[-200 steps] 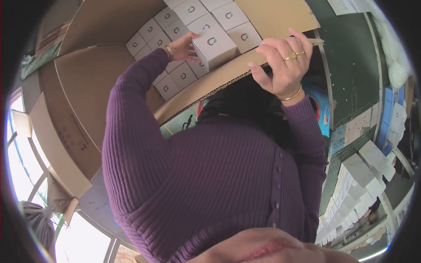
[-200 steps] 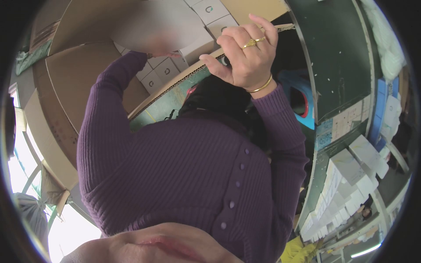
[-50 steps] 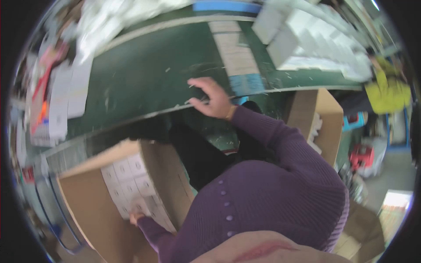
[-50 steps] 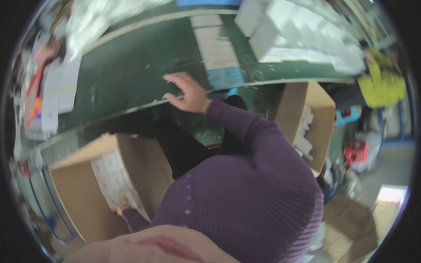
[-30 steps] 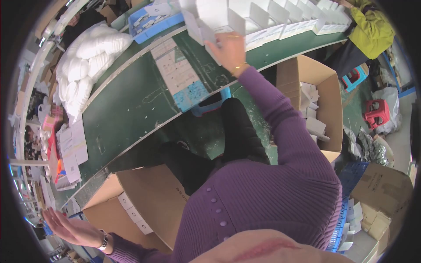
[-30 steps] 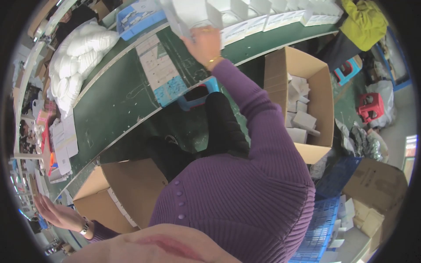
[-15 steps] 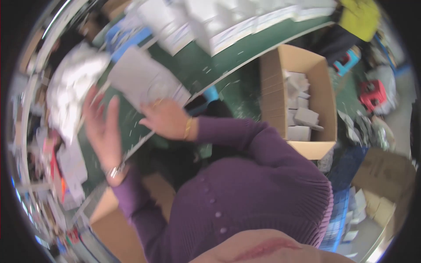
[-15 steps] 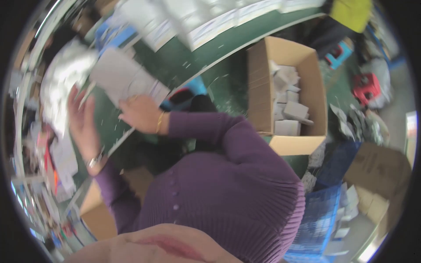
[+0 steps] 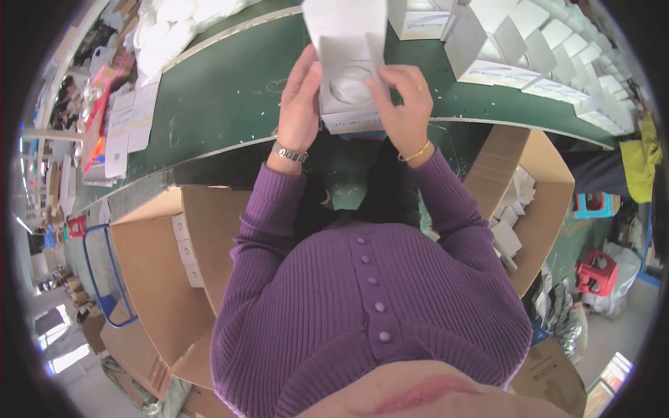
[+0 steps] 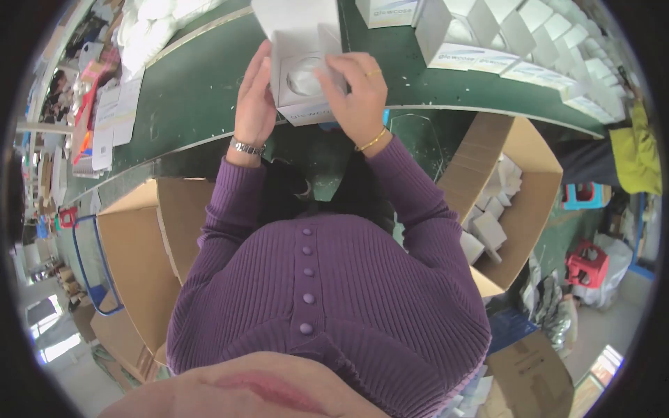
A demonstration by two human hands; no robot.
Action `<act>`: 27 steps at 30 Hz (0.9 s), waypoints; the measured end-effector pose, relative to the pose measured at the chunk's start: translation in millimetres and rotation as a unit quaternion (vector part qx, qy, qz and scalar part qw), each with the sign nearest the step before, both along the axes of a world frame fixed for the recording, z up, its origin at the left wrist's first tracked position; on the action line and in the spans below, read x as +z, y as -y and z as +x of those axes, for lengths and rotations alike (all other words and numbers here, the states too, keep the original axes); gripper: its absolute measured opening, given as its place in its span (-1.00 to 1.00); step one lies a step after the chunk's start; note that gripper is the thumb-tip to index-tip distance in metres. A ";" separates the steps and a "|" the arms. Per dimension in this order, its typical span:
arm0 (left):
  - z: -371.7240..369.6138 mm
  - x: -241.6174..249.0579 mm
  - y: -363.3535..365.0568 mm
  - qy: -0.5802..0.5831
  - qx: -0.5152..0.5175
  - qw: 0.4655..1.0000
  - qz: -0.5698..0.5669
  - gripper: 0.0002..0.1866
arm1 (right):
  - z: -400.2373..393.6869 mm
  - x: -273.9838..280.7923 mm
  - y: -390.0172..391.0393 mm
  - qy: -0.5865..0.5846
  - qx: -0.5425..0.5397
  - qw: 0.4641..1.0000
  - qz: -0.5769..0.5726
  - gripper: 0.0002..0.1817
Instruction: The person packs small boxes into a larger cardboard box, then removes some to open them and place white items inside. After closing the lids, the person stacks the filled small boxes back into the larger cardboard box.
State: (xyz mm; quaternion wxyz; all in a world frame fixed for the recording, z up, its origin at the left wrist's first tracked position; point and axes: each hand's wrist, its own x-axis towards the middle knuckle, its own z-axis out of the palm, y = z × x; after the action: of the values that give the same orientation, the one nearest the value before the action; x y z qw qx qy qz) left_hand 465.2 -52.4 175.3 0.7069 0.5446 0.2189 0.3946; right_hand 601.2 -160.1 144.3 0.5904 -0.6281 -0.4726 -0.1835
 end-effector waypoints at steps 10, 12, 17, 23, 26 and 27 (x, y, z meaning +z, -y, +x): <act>17.2 -23.8 -16.4 -0.097 -0.034 0.992 0.069 -0.18 | 11.7 31.5 2.2 -0.260 0.097 0.954 -0.113 -0.70; 18.6 -22.6 -20.1 -0.096 -0.034 0.993 0.066 -0.21 | 18.2 56.9 -6.9 -0.348 0.137 0.917 -0.141 -0.50; 20.9 -23.6 -25.3 -0.124 -0.022 0.989 0.076 -0.34 | 28.7 66.4 -3.3 -0.396 0.233 0.871 -0.174 -0.30; 21.4 -49.2 -34.0 -0.111 -0.022 0.988 0.103 -0.60 | 10.7 31.0 29.6 -0.282 0.281 0.909 -0.121 -0.74; 17.8 -56.8 -37.0 -0.079 -0.039 0.987 0.132 -0.56 | 3.5 10.3 33.6 -0.142 0.183 0.957 -0.173 -0.60; 16.0 -60.4 -37.8 -0.069 -0.055 0.987 0.131 -0.56 | 1.6 4.0 33.8 -0.102 0.156 0.968 -0.168 -0.63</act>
State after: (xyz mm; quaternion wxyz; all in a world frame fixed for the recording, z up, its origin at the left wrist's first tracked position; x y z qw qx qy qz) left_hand 481.2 -14.5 114.9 0.6333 0.6699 0.1832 0.3415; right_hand 602.8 -193.9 148.4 0.5425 -0.6522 -0.5262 0.0584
